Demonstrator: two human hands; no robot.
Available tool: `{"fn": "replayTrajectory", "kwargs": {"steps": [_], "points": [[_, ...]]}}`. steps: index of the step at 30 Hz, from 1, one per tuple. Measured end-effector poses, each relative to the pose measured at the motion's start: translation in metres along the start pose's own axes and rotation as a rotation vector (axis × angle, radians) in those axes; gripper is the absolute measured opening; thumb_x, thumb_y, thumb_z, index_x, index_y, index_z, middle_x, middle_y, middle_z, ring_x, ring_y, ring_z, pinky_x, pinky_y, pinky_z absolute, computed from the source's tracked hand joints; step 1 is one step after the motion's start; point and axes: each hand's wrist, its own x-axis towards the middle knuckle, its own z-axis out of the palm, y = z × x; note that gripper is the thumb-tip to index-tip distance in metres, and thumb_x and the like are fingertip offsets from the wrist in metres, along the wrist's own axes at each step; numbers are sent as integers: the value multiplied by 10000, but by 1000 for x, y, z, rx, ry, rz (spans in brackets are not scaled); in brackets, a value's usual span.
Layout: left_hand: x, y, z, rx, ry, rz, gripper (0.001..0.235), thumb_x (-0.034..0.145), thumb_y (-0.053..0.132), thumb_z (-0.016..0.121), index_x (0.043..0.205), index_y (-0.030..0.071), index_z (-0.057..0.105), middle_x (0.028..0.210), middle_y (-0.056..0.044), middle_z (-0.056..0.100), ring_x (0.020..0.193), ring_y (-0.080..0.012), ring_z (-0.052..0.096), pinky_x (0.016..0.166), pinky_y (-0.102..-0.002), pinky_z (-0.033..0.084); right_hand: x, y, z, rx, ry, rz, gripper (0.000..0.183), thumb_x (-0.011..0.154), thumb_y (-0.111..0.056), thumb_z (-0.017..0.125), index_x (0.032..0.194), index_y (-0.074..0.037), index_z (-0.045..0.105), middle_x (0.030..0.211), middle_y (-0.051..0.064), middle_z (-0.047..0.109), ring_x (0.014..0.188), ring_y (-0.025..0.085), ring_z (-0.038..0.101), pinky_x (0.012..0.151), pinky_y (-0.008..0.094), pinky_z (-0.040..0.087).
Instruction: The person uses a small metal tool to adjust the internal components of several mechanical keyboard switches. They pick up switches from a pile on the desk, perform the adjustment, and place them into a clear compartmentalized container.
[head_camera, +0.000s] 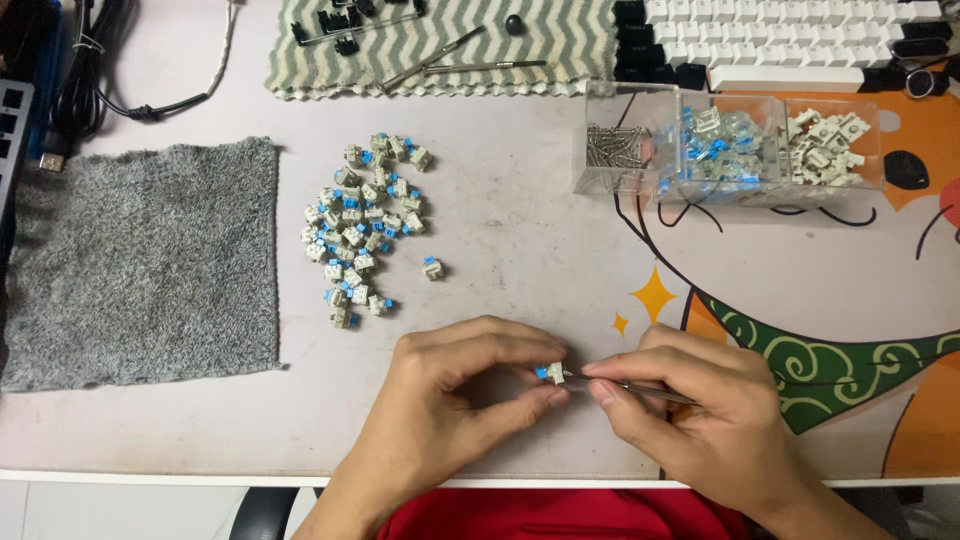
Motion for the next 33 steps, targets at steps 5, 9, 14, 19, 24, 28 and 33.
{"fn": "replayTrajectory", "kwargs": {"steps": [5,9,14,19,24,28,33], "points": [[-1,-1,0,12,-7,0,190,1001,168,878,1173,95,843,1184,-78,895,1084,-173,871,981,-279,698,1,-1,0,-12,-1,-23,117,963,-111,830,1076,-94,855,682,19,614,568,126,499,572,272,408],[-1,-2,1,3,-18,-4,185,1008,175,865,1171,90,847,1187,-84,896,1103,-176,870,974,-273,712,3,-3,-1,-4,-23,-7,110,966,-100,829,1069,-84,861,694,18,630,557,116,490,555,268,402],[-2,-8,2,18,-40,37,159,1050,167,809,1175,73,837,1212,-95,890,1140,-214,884,1062,-309,687,3,-2,-1,5,-56,7,129,971,-85,829,1093,-59,859,695,20,601,558,106,485,539,267,390],[-6,-12,3,17,-93,58,145,1099,124,737,1184,38,817,1218,-108,875,1172,-255,870,1067,-342,685,2,-1,3,-67,-75,-57,89,953,-43,855,995,-29,778,716,36,612,607,141,527,556,292,404],[-9,-15,8,41,-56,78,139,1108,121,728,1186,27,795,1212,-121,858,1151,-264,865,1057,-342,680,-8,-9,16,-93,-13,12,75,975,-44,832,965,-44,757,713,38,587,600,142,502,576,280,406],[-11,-18,12,83,-13,85,171,1099,155,747,1212,33,790,1204,-120,856,1099,-241,871,1019,-321,676,-18,-11,26,-123,51,115,97,991,-71,817,963,-89,726,714,22,563,543,121,454,539,267,364],[-10,-14,14,91,41,88,158,1077,123,776,1180,5,796,1182,-135,855,1080,-245,870,1000,-313,686,-15,-16,31,-128,107,95,106,981,-2,823,946,-44,732,687,36,556,550,115,414,536,255,333]]}}
